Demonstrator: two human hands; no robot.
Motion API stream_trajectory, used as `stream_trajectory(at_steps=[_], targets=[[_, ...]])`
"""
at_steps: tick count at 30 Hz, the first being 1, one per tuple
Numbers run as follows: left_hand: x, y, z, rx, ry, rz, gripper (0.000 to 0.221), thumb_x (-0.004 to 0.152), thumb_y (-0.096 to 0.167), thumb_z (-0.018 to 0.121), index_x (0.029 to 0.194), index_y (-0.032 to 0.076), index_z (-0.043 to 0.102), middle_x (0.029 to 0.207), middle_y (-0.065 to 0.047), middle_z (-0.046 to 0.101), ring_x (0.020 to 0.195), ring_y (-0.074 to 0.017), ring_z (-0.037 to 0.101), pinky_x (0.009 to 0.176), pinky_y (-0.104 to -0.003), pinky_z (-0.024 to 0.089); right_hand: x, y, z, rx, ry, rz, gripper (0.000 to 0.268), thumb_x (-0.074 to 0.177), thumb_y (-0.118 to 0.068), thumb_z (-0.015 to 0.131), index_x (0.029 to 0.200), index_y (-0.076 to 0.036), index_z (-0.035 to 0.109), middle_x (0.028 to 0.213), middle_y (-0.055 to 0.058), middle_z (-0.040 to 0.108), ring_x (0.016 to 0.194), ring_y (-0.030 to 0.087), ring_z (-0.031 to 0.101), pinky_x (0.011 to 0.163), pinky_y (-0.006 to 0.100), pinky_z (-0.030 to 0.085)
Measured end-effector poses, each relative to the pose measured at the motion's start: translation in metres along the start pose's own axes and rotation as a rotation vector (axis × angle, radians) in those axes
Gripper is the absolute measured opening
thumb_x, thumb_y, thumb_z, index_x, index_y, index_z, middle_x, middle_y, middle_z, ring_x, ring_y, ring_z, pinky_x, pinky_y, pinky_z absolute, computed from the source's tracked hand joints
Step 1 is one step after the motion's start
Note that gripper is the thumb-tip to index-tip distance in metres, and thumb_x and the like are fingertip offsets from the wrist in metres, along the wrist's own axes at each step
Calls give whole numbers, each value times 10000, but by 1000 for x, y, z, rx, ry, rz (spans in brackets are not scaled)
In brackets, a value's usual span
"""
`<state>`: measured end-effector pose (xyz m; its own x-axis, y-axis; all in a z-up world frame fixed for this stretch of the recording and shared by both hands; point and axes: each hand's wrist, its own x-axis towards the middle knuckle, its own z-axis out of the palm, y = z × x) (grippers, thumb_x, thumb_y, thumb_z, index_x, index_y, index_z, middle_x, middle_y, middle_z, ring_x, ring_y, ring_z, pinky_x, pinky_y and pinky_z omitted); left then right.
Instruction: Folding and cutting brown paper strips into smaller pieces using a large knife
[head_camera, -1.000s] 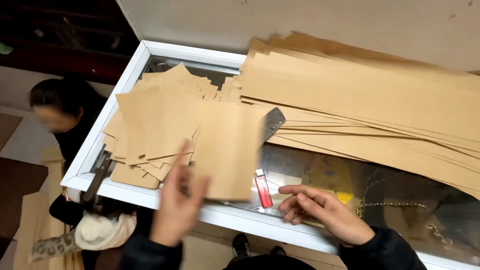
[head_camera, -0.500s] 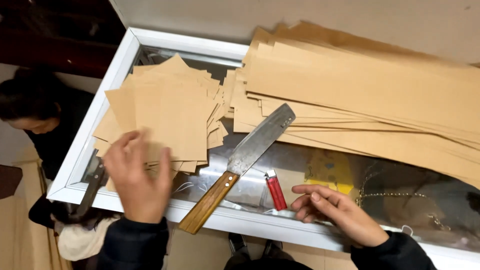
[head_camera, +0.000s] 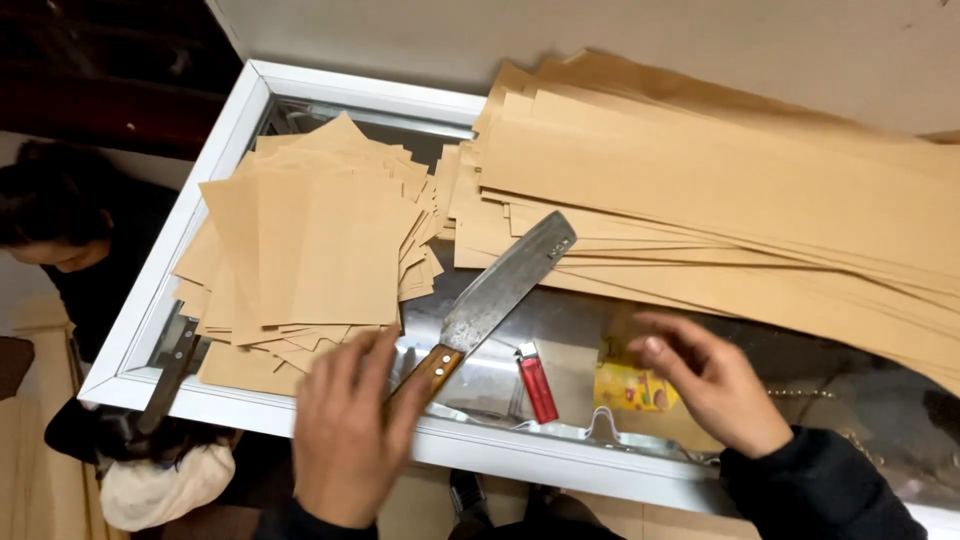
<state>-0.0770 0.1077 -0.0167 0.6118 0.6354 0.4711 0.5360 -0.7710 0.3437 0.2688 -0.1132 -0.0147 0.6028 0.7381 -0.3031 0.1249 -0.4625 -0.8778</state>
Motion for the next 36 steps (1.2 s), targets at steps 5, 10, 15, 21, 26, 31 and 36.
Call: stream_trajectory(at_steps=[5, 10, 15, 21, 26, 31, 36], targets=[[-26, 14, 30, 62, -179, -103, 714, 1098, 491, 604, 1708, 134, 501, 1307, -106, 693, 1049, -278, 619, 824, -461, 512, 40, -26, -36, -491, 231, -327, 445, 1055, -335, 728, 1462, -159, 774, 1275, 52, 868, 1106, 161, 809, 993, 327, 632], [-35, 17, 44, 99, -169, -112, 622, 1098, 381, 642, 1666, 143, 562, 1245, -85, 714, 1010, -246, 645, 784, -433, 551, 113, -19, -75, -779, 316, -645, 483, 1105, -338, 686, 1505, -70, 729, 1401, 132, 793, 1285, 368, 725, 1109, 492, 526], [-39, 20, 45, 117, -69, -164, 527, 1090, 354, 652, 1582, 164, 659, 1248, -119, 700, 1099, -345, 662, 860, -512, 545, 155, 4, -78, -1227, 409, -874, 371, 1135, -357, 649, 1440, -184, 770, 1415, 86, 824, 1179, 374, 773, 891, 521, 670], [-37, 28, 46, 194, -64, -145, 539, 1101, 343, 641, 1605, 152, 650, 1203, -130, 682, 1015, -370, 640, 807, -525, 514, 152, -9, -86, -1212, 311, -782, 230, 1197, -414, 556, 1228, -243, 707, 1144, 55, 834, 976, 434, 792, 596, 618, 579], [-41, 34, 46, 251, -111, -172, 585, 1111, 369, 614, 1646, 134, 603, 1327, -120, 704, 1115, -310, 624, 907, -503, 523, 171, 16, -92, -1333, 425, -866, 186, 1169, -351, 619, 1047, -226, 683, 892, 34, 748, 812, 355, 768, 513, 539, 517], [-30, 66, 43, 286, 122, -77, 495, 1073, 322, 703, 1532, 138, 683, 1533, -160, 687, 1409, -343, 589, 1164, -548, 483, 174, 15, -92, -1361, 591, -977, 264, 1196, -323, 669, 952, -229, 699, 828, -5, 738, 748, 256, 746, 491, 449, 489], [-18, 101, 58, 121, 214, -36, 400, 1044, 272, 754, 1427, 157, 741, 1556, -137, 666, 1436, -361, 577, 1200, -608, 491, 179, 12, -94, -1316, 458, -899, 232, 1184, -366, 636, 1030, -198, 678, 888, 18, 732, 794, 309, 742, 485, 508, 503]])
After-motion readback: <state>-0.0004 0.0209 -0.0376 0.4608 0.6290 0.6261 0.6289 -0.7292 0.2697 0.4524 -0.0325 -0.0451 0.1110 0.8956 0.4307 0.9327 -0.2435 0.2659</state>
